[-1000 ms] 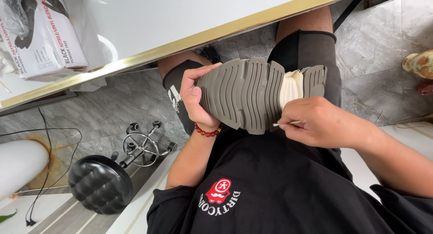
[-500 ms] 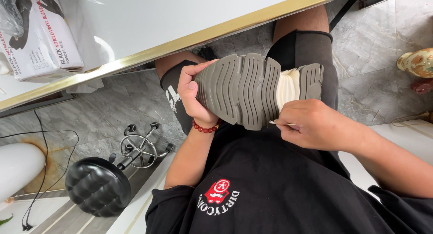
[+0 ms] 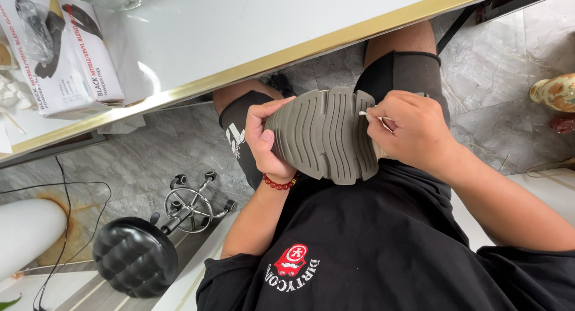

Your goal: The person holds a sneaker on their lap and cleans its rubber outsole, running a cotton swab along the tread grooves and edges, rotating the shoe to reach different sections of the sole.

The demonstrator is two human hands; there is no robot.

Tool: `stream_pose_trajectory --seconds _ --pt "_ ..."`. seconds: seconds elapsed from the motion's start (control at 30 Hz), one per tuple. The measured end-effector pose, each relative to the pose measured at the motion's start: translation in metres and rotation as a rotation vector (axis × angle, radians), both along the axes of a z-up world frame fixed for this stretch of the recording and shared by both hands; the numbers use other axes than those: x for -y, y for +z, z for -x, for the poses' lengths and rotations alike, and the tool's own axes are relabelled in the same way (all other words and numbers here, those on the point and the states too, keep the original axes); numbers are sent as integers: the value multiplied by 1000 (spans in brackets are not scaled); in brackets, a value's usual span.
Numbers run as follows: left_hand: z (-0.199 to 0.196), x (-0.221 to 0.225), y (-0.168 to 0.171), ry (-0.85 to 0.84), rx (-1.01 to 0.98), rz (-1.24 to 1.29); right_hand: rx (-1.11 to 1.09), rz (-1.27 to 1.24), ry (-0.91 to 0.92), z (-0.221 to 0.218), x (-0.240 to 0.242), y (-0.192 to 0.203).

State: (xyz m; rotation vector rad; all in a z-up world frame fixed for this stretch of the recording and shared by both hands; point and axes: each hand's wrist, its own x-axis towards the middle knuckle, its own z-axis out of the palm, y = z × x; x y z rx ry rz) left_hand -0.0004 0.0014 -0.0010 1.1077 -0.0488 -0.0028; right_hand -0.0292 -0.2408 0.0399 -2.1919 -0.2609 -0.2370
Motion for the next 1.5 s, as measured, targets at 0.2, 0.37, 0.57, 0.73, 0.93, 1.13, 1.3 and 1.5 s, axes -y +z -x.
stream_pose_trajectory --seconds 0.2,0.37,0.57,0.73,0.93,1.13,1.3,1.5 --pt "1 -1 -2 29 14 -1 8 -28 -84 -6 -4 -4" --pt "2 -1 -4 13 30 30 99 -64 -168 -1 -12 -16" --pt "0 -1 -6 -5 19 109 98 -92 -112 0 -7 -14" --pt "-4 -3 -13 -34 79 129 88 -63 -28 -8 -3 -16" --pt "-8 -4 -20 -34 70 189 124 -81 -32 -10 -3 -20" --pt "-7 -6 -22 -65 39 219 112 -88 18 -4 1 -15" --pt "-9 -3 -20 -71 58 247 102 -54 58 0 0 -9" --pt "-8 -3 -16 -87 54 215 92 22 82 -7 7 3"
